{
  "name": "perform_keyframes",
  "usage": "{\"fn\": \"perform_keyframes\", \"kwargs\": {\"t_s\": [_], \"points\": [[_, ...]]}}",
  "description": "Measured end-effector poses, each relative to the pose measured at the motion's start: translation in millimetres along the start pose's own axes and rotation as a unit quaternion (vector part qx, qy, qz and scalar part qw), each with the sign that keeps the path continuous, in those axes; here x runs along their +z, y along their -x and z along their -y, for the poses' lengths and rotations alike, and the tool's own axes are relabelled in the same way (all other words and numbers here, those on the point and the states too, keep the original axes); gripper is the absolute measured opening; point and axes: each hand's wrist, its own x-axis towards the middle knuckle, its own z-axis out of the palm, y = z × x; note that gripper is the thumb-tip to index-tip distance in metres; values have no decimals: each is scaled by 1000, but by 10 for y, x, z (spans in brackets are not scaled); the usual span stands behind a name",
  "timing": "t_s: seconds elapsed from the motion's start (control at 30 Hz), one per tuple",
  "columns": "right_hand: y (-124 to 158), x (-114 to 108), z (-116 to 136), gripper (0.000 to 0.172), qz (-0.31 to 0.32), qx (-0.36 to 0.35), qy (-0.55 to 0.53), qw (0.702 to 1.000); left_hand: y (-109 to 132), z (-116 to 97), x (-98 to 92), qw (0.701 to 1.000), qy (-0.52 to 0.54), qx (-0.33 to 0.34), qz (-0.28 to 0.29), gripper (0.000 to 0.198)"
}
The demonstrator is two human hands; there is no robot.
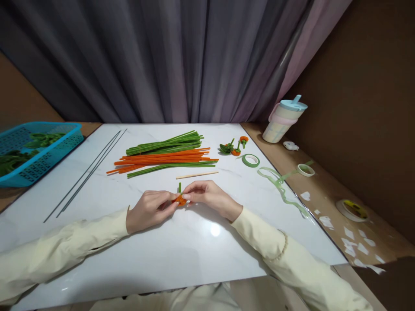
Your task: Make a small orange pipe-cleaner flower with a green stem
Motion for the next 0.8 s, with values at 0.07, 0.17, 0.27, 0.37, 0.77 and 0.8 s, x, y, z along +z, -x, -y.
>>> {"fn": "perform_keyframes", "kwargs": {"t_s": [0.07,0.17,0.27,0.37,0.77,0.8], "points": [[-1,0,-10,25,1,-4,-1,1000,-1,0,1,1000,1,1,3,7],[-2,9,-22,26,-3,-3,1,1000,-5,-5,-3,1000,3,-1,8,8],[-6,17,-35,26,-4,-5,-1,1000,-7,-8,-8,1000,6,-1,12,9],[-9,22,-46,26,-4,-11,-2,1000,-11,-6,-11,1000,7,3,13,10],[-3,53,-12,28,-25,-12,28,999,-14,-8,-8,1000,2,7,9,10],[-2,54,-7,29,-28,-10,27,999,-14,-8,-9,1000,3,6,9,10]]}}
